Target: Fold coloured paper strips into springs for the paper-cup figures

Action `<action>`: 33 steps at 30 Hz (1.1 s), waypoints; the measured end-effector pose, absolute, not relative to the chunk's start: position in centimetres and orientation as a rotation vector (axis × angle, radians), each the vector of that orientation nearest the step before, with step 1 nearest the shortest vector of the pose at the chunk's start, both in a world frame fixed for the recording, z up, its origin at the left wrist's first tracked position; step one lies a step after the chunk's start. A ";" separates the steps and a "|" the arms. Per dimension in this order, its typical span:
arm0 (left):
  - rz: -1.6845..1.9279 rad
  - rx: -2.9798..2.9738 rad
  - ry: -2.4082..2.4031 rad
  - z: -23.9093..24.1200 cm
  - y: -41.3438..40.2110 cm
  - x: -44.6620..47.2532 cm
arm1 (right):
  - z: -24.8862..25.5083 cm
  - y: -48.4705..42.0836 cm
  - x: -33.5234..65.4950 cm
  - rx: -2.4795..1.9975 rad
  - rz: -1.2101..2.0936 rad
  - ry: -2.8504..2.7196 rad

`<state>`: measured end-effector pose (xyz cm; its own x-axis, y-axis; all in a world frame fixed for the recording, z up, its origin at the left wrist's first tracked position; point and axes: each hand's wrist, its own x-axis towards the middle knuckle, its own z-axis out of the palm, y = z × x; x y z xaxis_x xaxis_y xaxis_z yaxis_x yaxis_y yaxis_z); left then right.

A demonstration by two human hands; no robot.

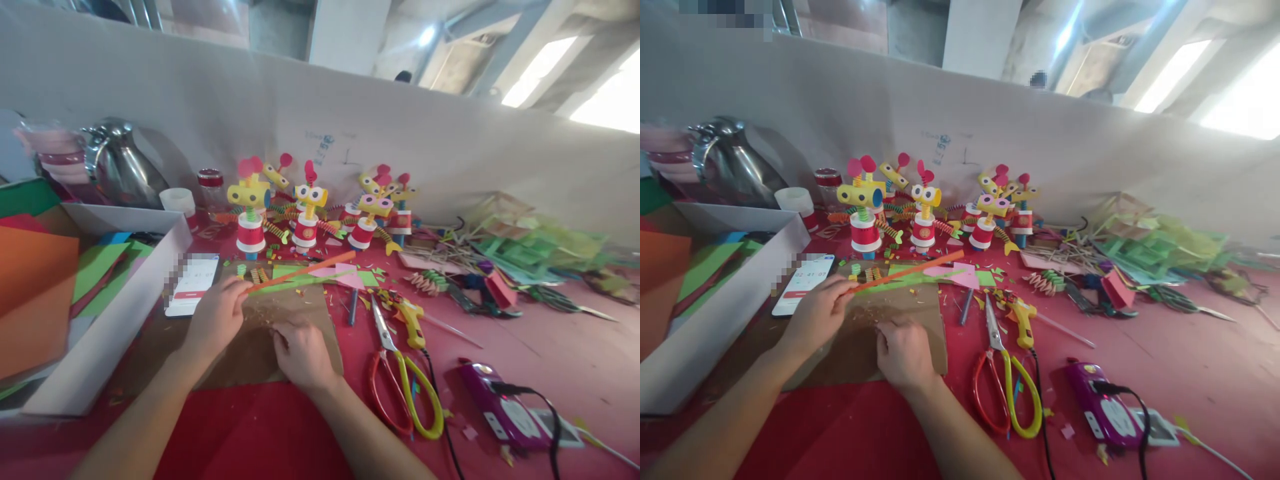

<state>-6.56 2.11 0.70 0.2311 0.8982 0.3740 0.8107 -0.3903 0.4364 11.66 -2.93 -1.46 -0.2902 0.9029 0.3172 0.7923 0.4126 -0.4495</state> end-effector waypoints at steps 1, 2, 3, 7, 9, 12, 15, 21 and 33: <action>0.901 2.328 1.630 0.7 2.1 -6.5 | -1.4 -2.9 11.7 -1.435 0.279 -2.151; 0.884 2.318 1.626 0.6 2.0 -6.4 | -1.4 -2.9 11.7 -1.432 0.287 -2.149; 0.834 2.311 1.625 0.5 2.0 -6.2 | -1.4 -2.9 11.7 -1.429 0.298 -2.139; 0.763 2.214 1.571 0.3 1.6 -5.4 | -1.4 -2.8 11.7 -1.399 0.451 -1.979; 0.850 2.076 1.509 0.6 1.2 -4.9 | -1.5 -2.5 11.7 -1.364 0.672 -1.762; 0.739 1.927 1.307 1.5 0.7 -4.4 | -1.6 -2.0 11.6 -1.300 1.100 -1.304; 0.558 1.865 1.243 2.1 0.5 -4.6 | -1.5 -1.7 11.5 -1.189 1.336 -1.011; 0.403 1.715 1.196 2.6 1.5 -6.9 | -0.5 -1.1 12.6 -1.071 1.394 -0.713; 0.533 1.548 1.284 3.4 2.3 -9.6 | 2.1 1.3 21.0 -0.849 0.985 -0.323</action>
